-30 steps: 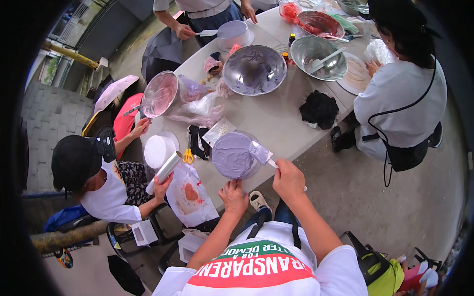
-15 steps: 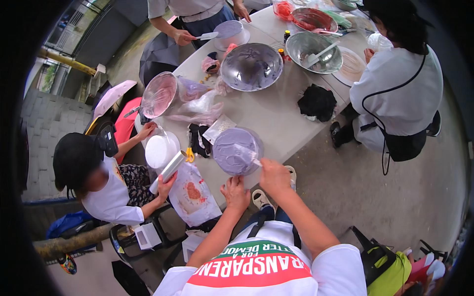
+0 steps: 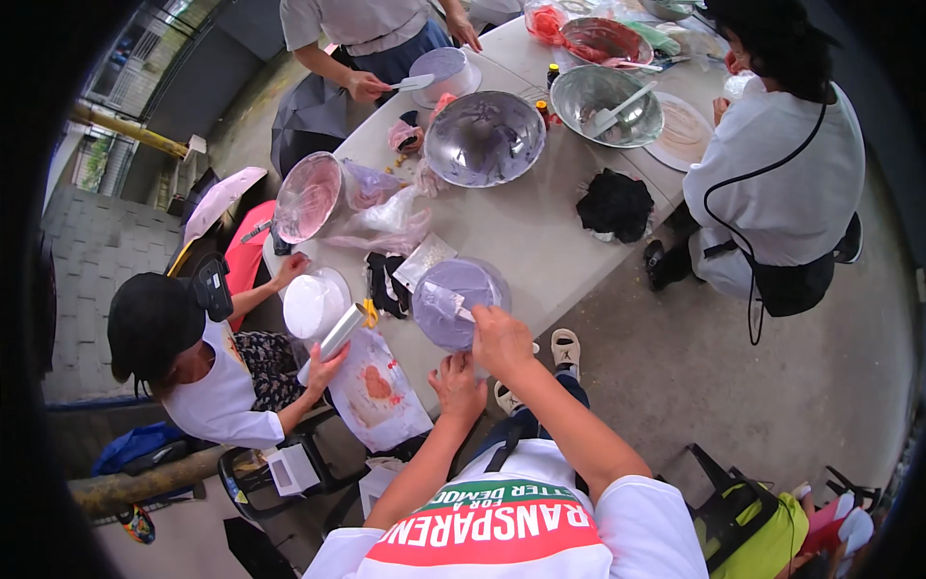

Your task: The person applies purple frosting to a round base using a spatula and smooths it across the top and sides.

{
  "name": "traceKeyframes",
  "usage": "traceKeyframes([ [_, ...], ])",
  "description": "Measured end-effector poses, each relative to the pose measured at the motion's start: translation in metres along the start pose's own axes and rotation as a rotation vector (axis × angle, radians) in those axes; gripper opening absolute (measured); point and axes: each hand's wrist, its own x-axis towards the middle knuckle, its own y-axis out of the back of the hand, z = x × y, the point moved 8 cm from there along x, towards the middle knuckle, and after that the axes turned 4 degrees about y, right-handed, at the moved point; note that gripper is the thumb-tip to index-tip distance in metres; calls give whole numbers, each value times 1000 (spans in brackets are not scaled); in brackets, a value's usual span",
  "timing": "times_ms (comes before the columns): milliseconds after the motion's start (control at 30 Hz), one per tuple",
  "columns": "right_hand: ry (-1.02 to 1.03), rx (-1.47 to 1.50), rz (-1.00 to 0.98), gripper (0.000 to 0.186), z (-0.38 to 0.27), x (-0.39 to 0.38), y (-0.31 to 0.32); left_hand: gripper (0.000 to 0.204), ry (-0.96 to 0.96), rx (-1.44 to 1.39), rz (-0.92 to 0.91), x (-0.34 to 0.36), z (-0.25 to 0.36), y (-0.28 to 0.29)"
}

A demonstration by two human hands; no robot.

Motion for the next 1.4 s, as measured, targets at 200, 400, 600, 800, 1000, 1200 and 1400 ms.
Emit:
traceKeyframes([
  [200, -116, -55, 47, 14, 47, -21, 42, 67, -7, 11, 63, 0, 1, 0],
  [400, -174, -24, 107, 14, 49, -28, 74, 67, 18, -7, 37, 0, 1, 4],
  [600, -33, 70, 16, 14, 46, -1, 35, 71, 33, 19, -6, 5, 8, 3],
  [800, -43, 121, 56, 16, 86, -2, 51, 71, 75, 16, -21, 3, 4, -1],
  [1000, -764, 1213, -282, 6, 154, -36, -26, 68, 71, 25, -27, 5, 7, 0],
  [1200, -921, 1435, -297, 5, 147, -66, -69, 69, 50, 72, -19, 5, 4, -7],
  [1400, -936, 1206, -393, 3, 150, -100, -63, 71, 61, 49, -28, 3, 4, -13],
])
